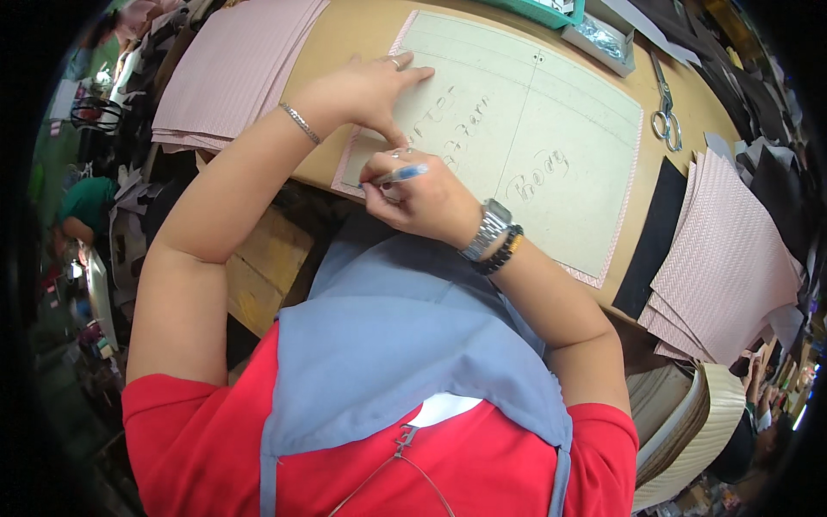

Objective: The person uses a pen to mark lines and guide points onto leather patterns while holding the cardboard template steady. They handle several pink textured leather sheets, placing the template on top of each one and tracing the edges and internal markings with the pen.

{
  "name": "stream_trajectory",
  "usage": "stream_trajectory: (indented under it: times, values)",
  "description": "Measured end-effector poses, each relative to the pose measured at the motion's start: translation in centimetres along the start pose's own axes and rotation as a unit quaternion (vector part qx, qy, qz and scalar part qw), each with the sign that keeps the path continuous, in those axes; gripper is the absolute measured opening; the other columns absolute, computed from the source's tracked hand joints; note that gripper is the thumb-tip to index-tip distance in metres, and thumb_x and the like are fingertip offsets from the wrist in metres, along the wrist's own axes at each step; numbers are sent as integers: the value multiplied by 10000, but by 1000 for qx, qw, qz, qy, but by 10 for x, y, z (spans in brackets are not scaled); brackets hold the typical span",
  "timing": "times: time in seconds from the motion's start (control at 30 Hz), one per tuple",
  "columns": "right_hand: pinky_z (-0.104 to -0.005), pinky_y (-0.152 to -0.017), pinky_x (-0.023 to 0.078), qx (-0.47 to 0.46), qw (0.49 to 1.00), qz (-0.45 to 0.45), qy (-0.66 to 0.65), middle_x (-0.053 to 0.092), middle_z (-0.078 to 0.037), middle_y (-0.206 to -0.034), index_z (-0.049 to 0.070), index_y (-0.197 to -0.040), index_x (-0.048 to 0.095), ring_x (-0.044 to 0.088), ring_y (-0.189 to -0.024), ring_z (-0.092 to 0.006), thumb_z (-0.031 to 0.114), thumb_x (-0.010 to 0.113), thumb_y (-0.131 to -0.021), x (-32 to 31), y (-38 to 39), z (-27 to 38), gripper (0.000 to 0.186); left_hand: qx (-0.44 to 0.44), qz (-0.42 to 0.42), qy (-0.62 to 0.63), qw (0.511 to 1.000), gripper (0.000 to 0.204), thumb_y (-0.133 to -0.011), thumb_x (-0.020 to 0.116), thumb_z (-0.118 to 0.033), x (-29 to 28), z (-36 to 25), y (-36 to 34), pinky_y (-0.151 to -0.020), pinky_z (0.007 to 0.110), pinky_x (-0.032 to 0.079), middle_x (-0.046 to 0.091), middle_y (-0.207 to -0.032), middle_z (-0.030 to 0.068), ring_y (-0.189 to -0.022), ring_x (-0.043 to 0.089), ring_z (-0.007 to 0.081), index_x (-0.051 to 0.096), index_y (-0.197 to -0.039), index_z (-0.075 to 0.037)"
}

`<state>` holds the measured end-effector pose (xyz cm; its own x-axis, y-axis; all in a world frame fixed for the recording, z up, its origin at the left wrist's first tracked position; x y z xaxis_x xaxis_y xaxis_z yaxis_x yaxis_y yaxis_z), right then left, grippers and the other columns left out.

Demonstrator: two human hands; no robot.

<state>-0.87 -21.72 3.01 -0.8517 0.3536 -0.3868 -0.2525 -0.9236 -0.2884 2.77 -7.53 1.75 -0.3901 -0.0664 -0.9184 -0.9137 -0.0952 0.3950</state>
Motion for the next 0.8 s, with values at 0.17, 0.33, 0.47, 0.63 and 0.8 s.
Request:
stream_trajectory:
  times: [0.17,0.33,0.47,0.63,0.8]
  values:
    - [-370,-692,571,-78,993,20,82,710,-107,-847,68,-967,675,703,-750,-290,46,734,-858,21,-5,0,126,-9,8,13,1000,1334,-493,959,-569,3,1,0,-1112,640,348,323,-1642,248,-1457,441,365,330,-1614,-211]
    - [-395,-689,569,-92,986,54,132,688,-102,-813,76,-948,643,682,-728,-310,41,722,-847,19,-4,12,133,-20,21,0,1000,1338,-495,957,-584,5,1,3,-1108,665,338,326,-1647,226,-1462,432,363,323,-1616,-224]
    - [-403,-696,566,-118,985,41,118,676,-105,-801,83,-944,633,676,-739,-324,55,720,-845,26,-9,14,134,-27,23,-27,999,1350,-491,953,-606,1,-6,3,-1116,684,322,316,-1658,209,-1491,386,374,312,-1621,-235]
    - [-393,-724,564,-92,989,29,112,686,-105,-816,83,-946,646,678,-768,-321,51,707,-857,12,7,16,113,-19,23,-35,999,1352,-496,950,-610,1,-10,1,-1126,700,303,308,-1664,206,-1499,370,379,306,-1624,-233]
    - [-315,-722,543,45,995,-74,44,703,-97,-826,20,-902,667,677,-774,-190,40,669,-879,-87,66,16,31,13,15,21,1000,1367,-484,953,-604,11,3,-12,-1167,642,318,304,-1655,236,-1490,366,419,308,-1618,-197]
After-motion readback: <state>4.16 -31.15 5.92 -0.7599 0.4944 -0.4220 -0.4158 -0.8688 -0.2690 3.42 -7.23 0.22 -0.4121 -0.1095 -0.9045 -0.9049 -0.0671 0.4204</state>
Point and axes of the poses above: each hand's wrist, its own y-axis away from the middle knuckle, its own x-axis out of the palm, z = x × y, the point moved 7 cm from there along -y, towards the middle knuckle
